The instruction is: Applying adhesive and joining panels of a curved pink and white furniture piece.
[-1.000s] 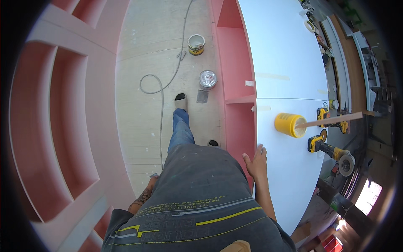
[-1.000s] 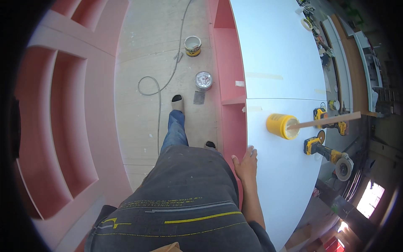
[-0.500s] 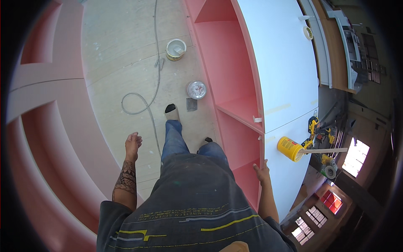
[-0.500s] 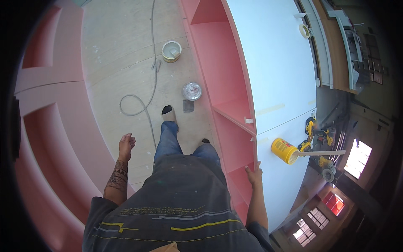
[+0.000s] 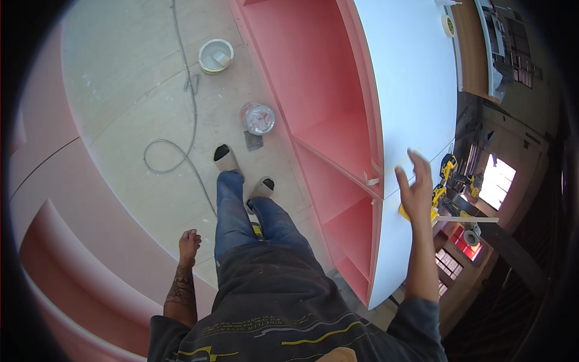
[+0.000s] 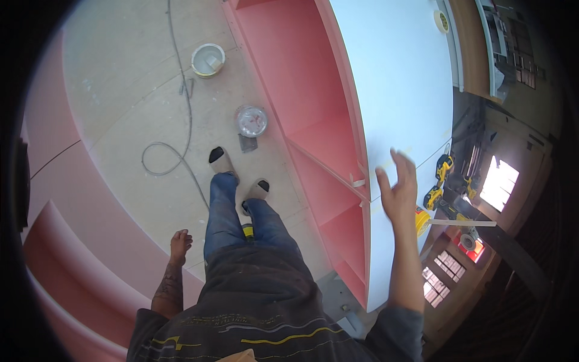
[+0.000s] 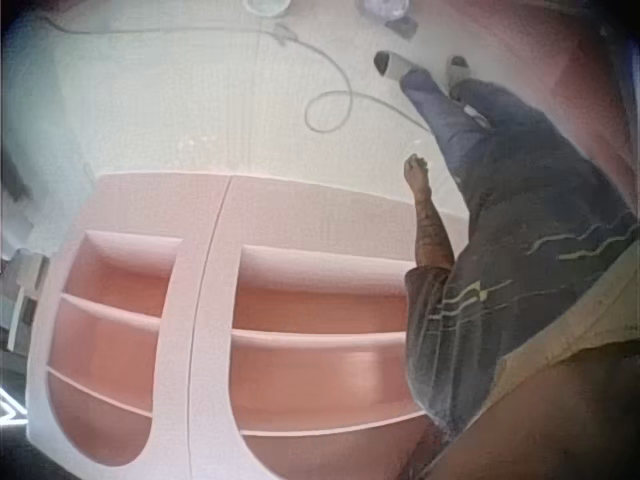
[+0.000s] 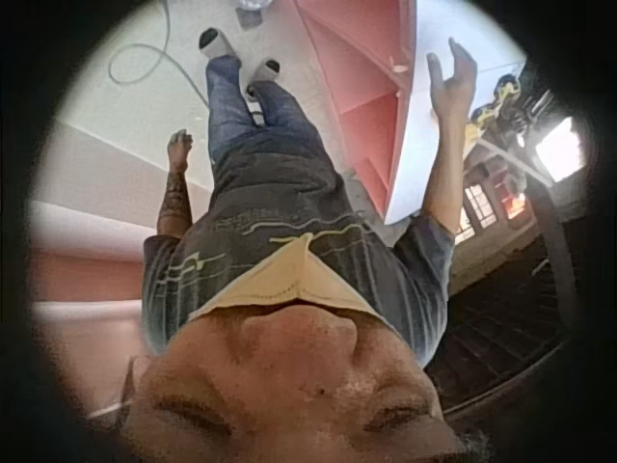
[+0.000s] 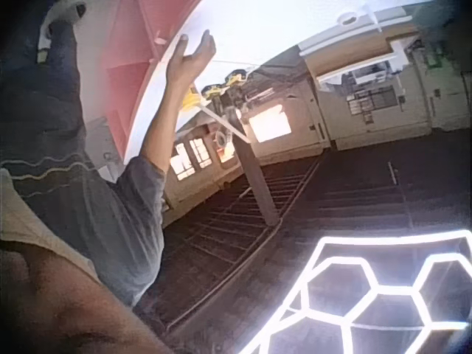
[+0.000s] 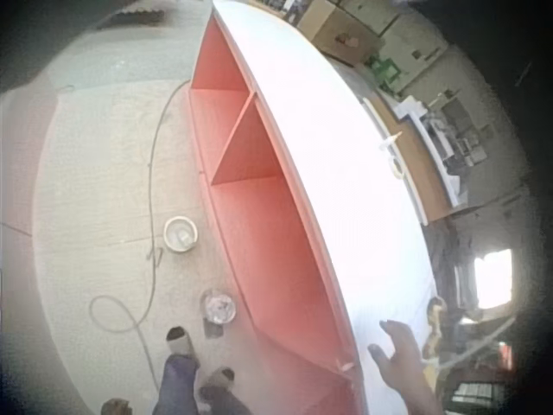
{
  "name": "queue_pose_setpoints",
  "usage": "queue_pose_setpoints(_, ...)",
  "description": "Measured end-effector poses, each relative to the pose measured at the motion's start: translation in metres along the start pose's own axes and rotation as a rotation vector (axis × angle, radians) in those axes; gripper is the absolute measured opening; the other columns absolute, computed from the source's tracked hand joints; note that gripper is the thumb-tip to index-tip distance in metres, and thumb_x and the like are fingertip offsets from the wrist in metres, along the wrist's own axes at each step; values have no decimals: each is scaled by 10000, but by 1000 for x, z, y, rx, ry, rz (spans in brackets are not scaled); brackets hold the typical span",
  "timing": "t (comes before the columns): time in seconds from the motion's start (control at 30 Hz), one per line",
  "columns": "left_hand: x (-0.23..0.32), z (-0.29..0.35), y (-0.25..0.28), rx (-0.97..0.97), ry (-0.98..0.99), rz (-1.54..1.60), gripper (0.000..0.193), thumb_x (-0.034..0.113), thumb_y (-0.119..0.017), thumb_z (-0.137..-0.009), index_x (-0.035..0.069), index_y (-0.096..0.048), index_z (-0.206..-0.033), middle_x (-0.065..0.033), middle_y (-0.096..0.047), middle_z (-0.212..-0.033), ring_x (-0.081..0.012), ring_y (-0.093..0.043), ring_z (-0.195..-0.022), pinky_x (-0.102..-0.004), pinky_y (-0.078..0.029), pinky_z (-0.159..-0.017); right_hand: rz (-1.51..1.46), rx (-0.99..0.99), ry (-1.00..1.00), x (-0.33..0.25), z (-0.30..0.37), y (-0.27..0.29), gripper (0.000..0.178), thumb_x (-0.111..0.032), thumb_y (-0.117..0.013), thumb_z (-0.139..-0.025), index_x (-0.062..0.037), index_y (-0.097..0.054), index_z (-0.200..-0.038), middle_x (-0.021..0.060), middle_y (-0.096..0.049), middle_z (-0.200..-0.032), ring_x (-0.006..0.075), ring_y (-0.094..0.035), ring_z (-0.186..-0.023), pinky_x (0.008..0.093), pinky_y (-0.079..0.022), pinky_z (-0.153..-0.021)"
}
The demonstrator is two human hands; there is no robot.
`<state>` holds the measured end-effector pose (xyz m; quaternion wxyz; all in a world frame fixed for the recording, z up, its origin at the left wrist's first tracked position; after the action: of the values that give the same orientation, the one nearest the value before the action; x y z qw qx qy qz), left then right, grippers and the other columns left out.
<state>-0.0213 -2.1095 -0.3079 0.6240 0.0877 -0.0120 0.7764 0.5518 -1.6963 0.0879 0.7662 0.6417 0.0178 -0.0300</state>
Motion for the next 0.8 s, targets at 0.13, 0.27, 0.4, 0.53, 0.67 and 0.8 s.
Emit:
queue_pose_setpoints(0.13,16,-19,7,-10,-18,-4,313,327,-623,-1046,66,-630,-1218,-24,-659,-912,-91,-604,-772,-229,-462,-637,18,-129,32,5,-57,-39,575,-221,-762,-938,-15,-586,-1444,260,-528,-1464,412,-592,-1286,448,-551,-972)
queue_pose_setpoints(0.27,23,-35,7,-2,-23,44,314,320,-593,-1062,68,-614,-1248,-15,-654,-930,-76,-596,-780,-204,-451,-653,32,-166,-19,12,-63,-56,641,-221,-781,-924,-36,-558,-1496,252,-518,-1468,412,-569,-1329,461,-544,-1011)
queue_pose_setpoints(0.4,4,-50,-6,21,69,70,252,259,-583,-1072,34,-618,-1181,3,-602,-853,-48,-521,-700,-192,-386,-584,51,-279,-16,17,-63,-62,771,-138,-852,-848,-145,-522,-1544,211,-423,-1550,406,-545,-1353,489,-532,-1067)
queue_pose_setpoints(0.53,-24,-74,-24,-40,135,35,263,263,-578,-1075,30,-621,-1188,-2,-605,-860,-54,-518,-702,-194,-385,-592,158,-363,25,20,-69,-63,821,-128,-905,-770,-108,-550,-1510,214,-424,-1542,396,-548,-1350,493,-537,-1066)
queue_pose_setpoints(0.67,-55,-89,-54,-63,190,61,275,266,-578,-1075,28,-620,-1208,1,-599,-858,-58,-514,-700,-196,-387,-595,200,-404,2,20,-75,-63,765,-134,-914,-753,-75,-602,-1449,217,-412,-1558,401,-523,-1378,499,-510,-1098)
queue_pose_setpoints(0.8,-88,-94,-78,-63,258,-24,286,282,-558,-1085,34,-652,-1193,16,-598,-858,-51,-510,-698,-213,-400,-596,256,-425,8,21,-73,-61,780,-150,-927,-721,-106,-631,-1441,220,-367,-1610,416,-441,-1449,534,-466,-1139)
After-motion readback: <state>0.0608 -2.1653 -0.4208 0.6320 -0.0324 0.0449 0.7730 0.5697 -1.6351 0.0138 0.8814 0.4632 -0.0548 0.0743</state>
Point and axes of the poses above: each hand's wrist, its own z-axis away from the middle knuckle, its own y-axis out of the back of the hand, x = y × z, the point moved 9 cm from there along -z, towards the middle knuckle
